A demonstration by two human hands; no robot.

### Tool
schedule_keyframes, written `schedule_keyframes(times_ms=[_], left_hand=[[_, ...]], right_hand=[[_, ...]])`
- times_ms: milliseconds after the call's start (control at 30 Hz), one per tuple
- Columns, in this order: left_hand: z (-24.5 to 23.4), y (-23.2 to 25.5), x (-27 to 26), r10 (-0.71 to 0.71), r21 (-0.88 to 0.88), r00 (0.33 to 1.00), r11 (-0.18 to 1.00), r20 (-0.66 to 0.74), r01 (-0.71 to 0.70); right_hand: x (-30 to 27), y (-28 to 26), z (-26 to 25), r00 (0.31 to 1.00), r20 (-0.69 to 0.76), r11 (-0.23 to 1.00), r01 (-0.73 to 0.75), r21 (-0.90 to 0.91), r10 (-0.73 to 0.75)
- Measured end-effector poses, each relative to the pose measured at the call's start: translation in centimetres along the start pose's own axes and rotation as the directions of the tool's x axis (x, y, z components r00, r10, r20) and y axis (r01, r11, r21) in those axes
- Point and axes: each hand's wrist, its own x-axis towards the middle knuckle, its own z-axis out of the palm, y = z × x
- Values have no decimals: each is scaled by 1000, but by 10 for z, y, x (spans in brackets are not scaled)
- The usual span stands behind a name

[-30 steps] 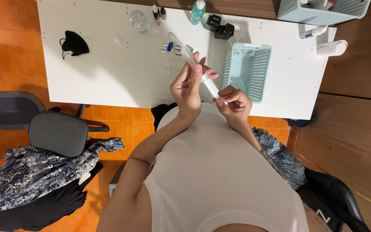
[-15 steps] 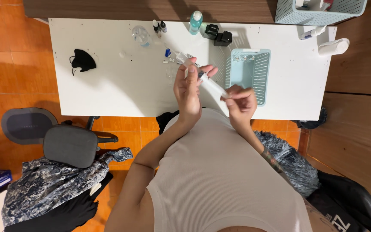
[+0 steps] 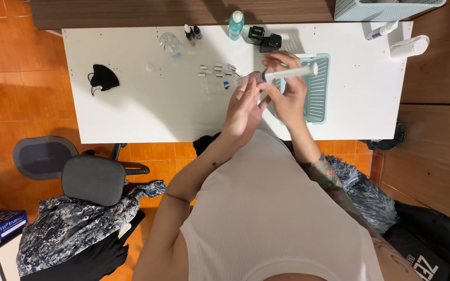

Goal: Filling small perfume vials with liquid using a syringe and tube assembly.

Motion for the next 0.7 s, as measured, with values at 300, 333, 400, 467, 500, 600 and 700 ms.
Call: schedule_keyframes(times_ms=[300,333,400,467,500,600,700], left_hand=[[11,34,-24,174,731,973,642,153,-230],[8,36,-23,176,731,973,642,152,-230],[0,42,-21,604,866,768,247,214,-435],[-4,49,-15,582,872,769,196,264,-448],[-5,53,-11,554,873,770,147,316,-464],[-1,54,-2,494,772,762,249,418,-585],[-3,47,-2,445,817,792,198,417,-541]], right_hand=[[21,-1,-3,983,135,922,-166,349,126],[24,-3,-5,983,137,922,-167,350,126],[29,-7,-9,981,145,921,-170,351,126],[31,-17,-7,980,149,912,-181,367,134],[33,-22,-8,979,149,906,-189,380,141],[34,-26,-5,984,155,901,-148,409,91],[35,-35,-6,984,168,872,-127,473,52]])
